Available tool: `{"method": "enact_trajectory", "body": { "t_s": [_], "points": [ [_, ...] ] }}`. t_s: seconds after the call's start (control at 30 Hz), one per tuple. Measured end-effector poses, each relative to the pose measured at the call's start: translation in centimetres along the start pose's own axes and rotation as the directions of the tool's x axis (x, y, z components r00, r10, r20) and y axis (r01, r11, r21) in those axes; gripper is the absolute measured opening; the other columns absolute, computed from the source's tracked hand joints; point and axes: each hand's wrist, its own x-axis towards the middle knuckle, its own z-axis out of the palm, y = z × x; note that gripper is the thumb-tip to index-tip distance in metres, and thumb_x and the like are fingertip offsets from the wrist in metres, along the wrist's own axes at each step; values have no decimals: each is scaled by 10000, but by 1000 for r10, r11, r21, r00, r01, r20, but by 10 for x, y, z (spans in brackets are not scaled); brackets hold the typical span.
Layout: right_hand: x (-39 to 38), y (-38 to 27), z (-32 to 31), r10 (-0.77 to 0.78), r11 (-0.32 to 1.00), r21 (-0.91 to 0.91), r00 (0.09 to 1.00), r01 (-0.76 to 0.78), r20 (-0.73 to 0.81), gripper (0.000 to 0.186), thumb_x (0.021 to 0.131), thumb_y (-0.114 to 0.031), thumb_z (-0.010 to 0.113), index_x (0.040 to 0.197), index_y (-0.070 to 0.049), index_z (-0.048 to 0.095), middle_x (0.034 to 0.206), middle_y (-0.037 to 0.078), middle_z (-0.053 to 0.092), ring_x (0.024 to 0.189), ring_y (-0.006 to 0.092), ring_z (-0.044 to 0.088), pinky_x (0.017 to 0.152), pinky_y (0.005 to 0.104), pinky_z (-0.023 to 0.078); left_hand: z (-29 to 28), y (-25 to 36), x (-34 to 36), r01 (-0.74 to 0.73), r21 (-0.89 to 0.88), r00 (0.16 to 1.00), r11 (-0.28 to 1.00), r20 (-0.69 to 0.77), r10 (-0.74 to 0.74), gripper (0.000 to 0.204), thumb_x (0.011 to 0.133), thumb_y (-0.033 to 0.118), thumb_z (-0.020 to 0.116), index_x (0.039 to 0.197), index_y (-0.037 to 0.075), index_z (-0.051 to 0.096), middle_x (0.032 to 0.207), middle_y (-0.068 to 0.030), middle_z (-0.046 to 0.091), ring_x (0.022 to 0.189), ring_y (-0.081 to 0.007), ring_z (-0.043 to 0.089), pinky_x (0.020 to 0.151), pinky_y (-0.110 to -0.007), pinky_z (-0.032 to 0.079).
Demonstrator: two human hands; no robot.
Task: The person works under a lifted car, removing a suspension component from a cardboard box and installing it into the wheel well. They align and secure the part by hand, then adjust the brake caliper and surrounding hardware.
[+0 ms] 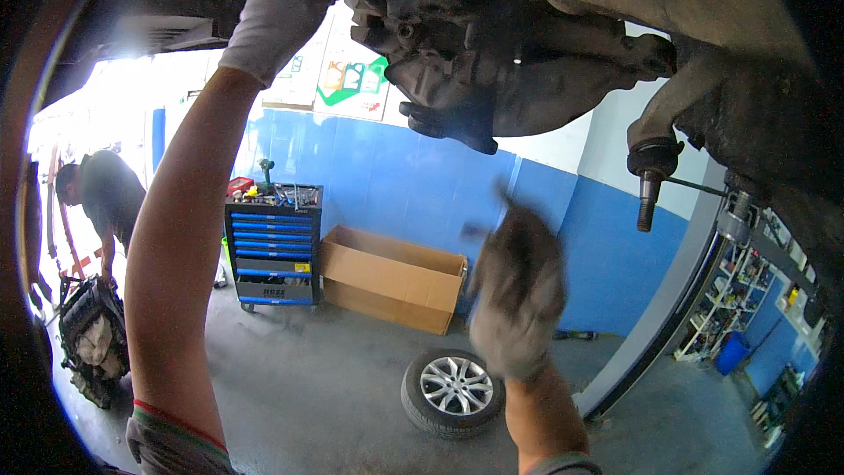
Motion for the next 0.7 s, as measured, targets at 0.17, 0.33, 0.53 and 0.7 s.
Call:
{"method": "enact_trajectory", "body": {
  "t_s": [0.17, 0.33, 0.53, 0.7],
  "points": [
    [158, -26, 37, -448, 51, -968, 872, 246, 198, 352, 1006, -78, 540, 1351, -45, 598, 1265, 198, 645, 1041, 270, 689, 810, 326, 572, -27, -26, -9, -18, 216, 998, 976, 63, 5, 323, 1023, 303, 670, 1262, 87, 690, 1057, -102, 754, 964, -174, 711, 876, -288, 573],
    [252, -11, 66, -553, 506, -713, 817, 485, 163, 235, 899, -27, 543, 1097, -45, 669, 1011, 124, 671, 961, 259, 648, 870, 368, 533, -49, -52, -40, -77, 183, 993, 980, 97, 60, 316, 1025, 269, 674, 1294, 103, 684, 977, -56, 740, 844, -132, 656, 771, -297, 560],
    [308, 1, 30, -8, -251, -550, 566, 797, 824, 281, 848, -72, 529, 1027, -34, 743, 1154, 101, 710, 1217, 258, 602, 1120, 375, 428, -63, -65, -50, 107, 102, 979, 989, 161, -123, 288, 999, 198, 706, 1246, 52, 698, 1054, -90, 773, 914, -147, 712, 846, -289, 577],
    [316, -3, 30, -134, -233, -549, 532, 803, 836, 426, 888, -83, 475, 1242, -32, 707, 1327, 120, 671, 1309, 287, 559, 1183, 395, 379, -56, -73, -53, 92, -32, 966, 995, 245, -81, 278, 993, 204, 714, 1228, 56, 703, 1018, -79, 766, 926, -141, 705, 849, -292, 583]
  ]
}}
